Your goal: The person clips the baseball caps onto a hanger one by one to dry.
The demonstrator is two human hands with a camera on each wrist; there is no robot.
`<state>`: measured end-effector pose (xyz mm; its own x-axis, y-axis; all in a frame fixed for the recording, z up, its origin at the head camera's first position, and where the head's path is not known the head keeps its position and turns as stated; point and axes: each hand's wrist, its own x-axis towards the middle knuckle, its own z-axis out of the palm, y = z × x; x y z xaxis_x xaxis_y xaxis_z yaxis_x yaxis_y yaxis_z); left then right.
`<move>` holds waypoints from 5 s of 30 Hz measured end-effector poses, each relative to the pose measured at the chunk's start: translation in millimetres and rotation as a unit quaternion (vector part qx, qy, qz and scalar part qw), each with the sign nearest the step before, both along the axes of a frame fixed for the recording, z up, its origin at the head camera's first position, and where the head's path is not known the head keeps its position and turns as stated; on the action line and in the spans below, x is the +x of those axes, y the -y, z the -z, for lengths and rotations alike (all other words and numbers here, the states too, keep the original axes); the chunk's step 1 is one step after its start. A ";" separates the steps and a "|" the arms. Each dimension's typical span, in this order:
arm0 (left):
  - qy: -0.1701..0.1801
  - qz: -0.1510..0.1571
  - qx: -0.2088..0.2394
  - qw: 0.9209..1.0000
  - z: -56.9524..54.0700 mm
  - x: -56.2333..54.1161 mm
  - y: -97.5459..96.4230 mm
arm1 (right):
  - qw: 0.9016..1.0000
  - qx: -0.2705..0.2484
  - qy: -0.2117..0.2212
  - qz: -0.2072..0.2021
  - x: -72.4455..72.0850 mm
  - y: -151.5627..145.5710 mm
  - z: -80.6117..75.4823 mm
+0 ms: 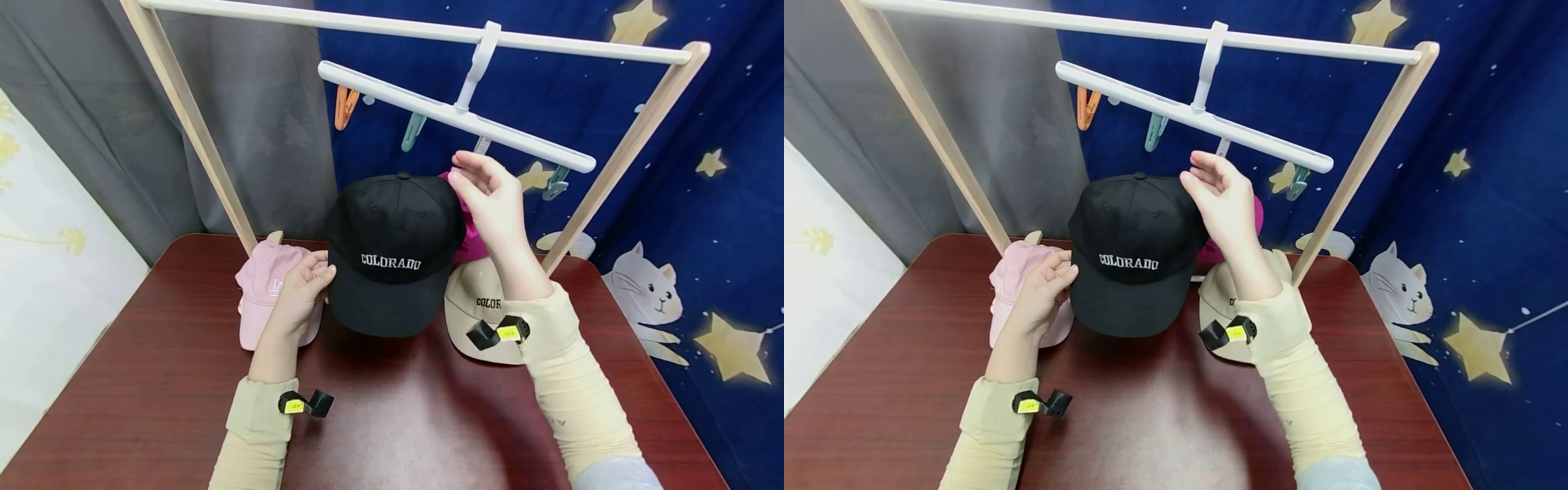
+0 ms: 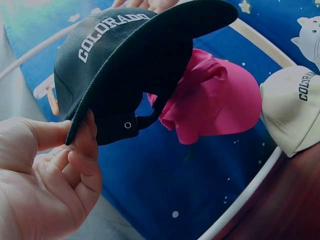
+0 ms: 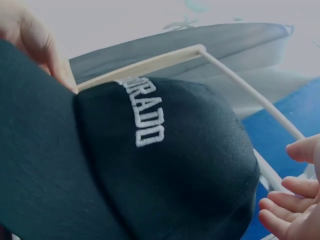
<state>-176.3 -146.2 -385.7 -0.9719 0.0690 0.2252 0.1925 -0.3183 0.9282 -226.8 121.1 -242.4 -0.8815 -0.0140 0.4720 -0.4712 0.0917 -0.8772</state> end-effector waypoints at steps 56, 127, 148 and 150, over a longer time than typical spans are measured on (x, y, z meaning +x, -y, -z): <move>0.012 -0.006 0.012 1.000 5.8 -0.8 5.7 | 0.959 -0.080 0.187 -0.199 -61.0 31.0 -29.0; -0.010 -0.015 0.019 1.000 16.1 -5.9 13.6 | 0.969 -0.077 0.193 -0.133 -50.1 37.4 -30.0; -0.026 -0.024 0.068 0.997 18.7 -10.7 3.8 | 0.976 -0.066 0.178 -0.111 -41.5 37.8 -33.9; -0.030 -0.023 0.066 0.997 18.1 -10.3 2.6 | 0.975 -0.076 0.179 -0.108 -41.6 38.4 -33.8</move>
<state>-186.6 -148.8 -403.8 -0.9578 -0.0099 0.2874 0.2639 -0.4270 0.8649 -268.3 82.7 -208.6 -0.9744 -0.1716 0.1452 -0.1258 -0.1190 -0.9849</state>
